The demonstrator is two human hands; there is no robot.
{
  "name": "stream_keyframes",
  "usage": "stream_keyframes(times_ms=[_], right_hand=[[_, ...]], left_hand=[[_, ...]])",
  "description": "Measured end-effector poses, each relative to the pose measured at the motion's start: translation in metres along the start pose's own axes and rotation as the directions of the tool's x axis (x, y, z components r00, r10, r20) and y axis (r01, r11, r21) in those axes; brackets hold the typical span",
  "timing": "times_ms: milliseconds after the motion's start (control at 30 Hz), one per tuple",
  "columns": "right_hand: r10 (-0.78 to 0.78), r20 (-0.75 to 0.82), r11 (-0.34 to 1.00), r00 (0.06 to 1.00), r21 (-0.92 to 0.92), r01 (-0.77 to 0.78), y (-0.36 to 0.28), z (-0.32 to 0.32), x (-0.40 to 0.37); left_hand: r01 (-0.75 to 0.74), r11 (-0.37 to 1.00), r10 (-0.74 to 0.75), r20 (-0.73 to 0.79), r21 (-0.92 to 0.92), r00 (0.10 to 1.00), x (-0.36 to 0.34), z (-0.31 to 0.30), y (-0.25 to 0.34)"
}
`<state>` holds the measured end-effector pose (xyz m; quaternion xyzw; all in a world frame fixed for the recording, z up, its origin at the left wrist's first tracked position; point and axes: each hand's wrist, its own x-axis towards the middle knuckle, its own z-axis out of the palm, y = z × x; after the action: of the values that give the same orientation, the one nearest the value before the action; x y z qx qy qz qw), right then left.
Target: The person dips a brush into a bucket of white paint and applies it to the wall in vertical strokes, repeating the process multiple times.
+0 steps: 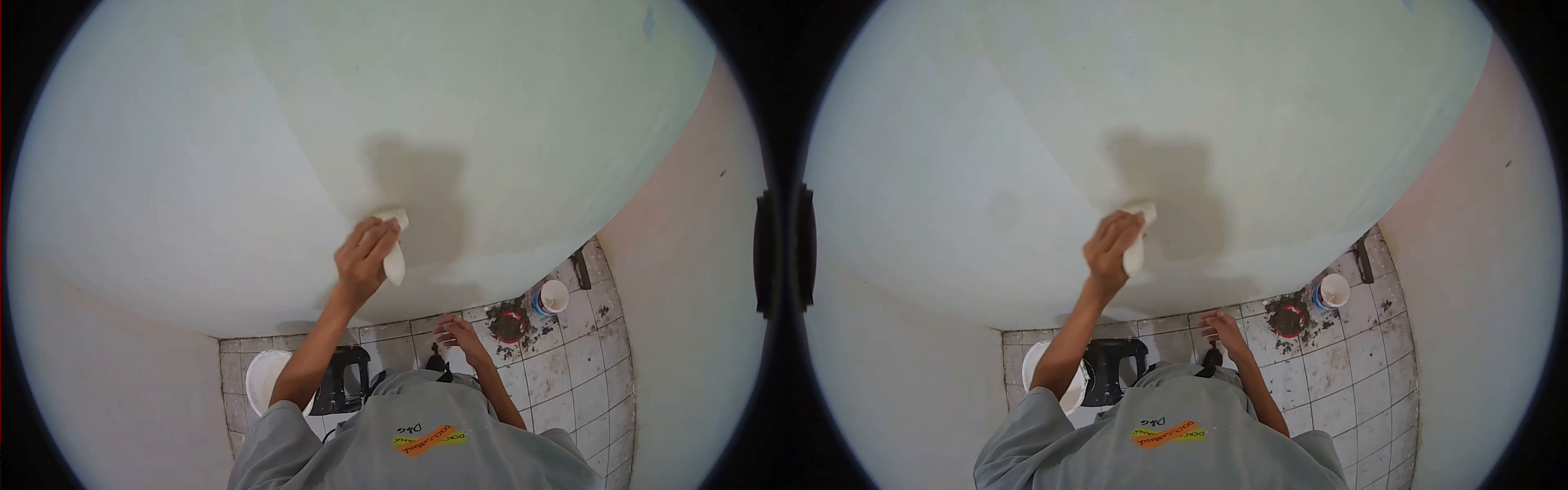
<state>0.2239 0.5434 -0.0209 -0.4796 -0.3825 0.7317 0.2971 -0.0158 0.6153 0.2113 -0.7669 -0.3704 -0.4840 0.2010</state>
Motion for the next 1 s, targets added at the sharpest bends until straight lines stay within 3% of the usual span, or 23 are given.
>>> stream_keyframes(times_ms=[133, 233, 400, 500, 533, 700, 767, 867, 933, 1000], right_hand=[[-0.011, -0.021, 1.0, 1.0, 0.002, 0.011, 0.006, -0.003, 0.0], [0.002, -0.008, 0.999, 1.0, 0.036, -0.002, 0.005, -0.002, -0.004], [0.005, 0.011, 0.999, 1.0, 0.041, -0.005, 0.005, -0.004, 0.003], [-0.007, 0.037, 1.0, 0.999, 0.027, 0.006, 0.007, -0.002, 0.009], [-0.01, 0.041, 1.0, 0.999, 0.022, 0.009, 0.007, -0.001, 0.009], [0.044, 0.027, 0.999, 0.999, -0.003, -0.044, 0.007, 0.001, 0.004], [0.058, 0.027, 0.998, 0.998, -0.019, -0.057, 0.005, 0.003, 0.004], [0.05, 0.032, 0.999, 0.998, -0.018, -0.05, 0.006, 0.001, 0.0], [0.041, 0.03, 0.999, 0.999, -0.003, -0.041, 0.009, -0.001, 0.001], [0.054, 0.026, 0.998, 0.998, 0.006, -0.055, 0.007, -0.002, 0.001]], left_hand=[[-0.161, 0.97, 0.203, -0.237, 0.185, 0.95, 0.047, -0.023, 0.002], [-0.195, 0.963, 0.222, -0.14, 0.184, 0.965, 0.026, -0.017, -0.002], [-0.105, 0.985, 0.096, 0.067, 0.135, 0.993, -0.091, 0.035, 0.0], [0.135, 0.99, -0.139, 0.266, 0.032, 0.954, -0.132, 0.043, 0.011], [0.114, 0.992, -0.123, 0.304, 0.047, 0.945, -0.135, 0.042, 0.008], [0.088, 0.996, -0.089, 0.063, 0.017, 0.994, -0.05, 0.001, -0.004], [0.009, 0.999, -0.007, -0.036, 0.037, 0.999, -0.013, -0.024, -0.008], [0.156, 0.987, -0.145, -0.228, 0.029, 0.963, 0.032, -0.058, 0.01], [0.127, 0.992, -0.102, -0.443, 0.026, 0.891, 0.047, -0.066, 0.016], [0.15, 0.989, -0.132, -0.374, 0.018, 0.918, 0.041, -0.067, 0.021]])
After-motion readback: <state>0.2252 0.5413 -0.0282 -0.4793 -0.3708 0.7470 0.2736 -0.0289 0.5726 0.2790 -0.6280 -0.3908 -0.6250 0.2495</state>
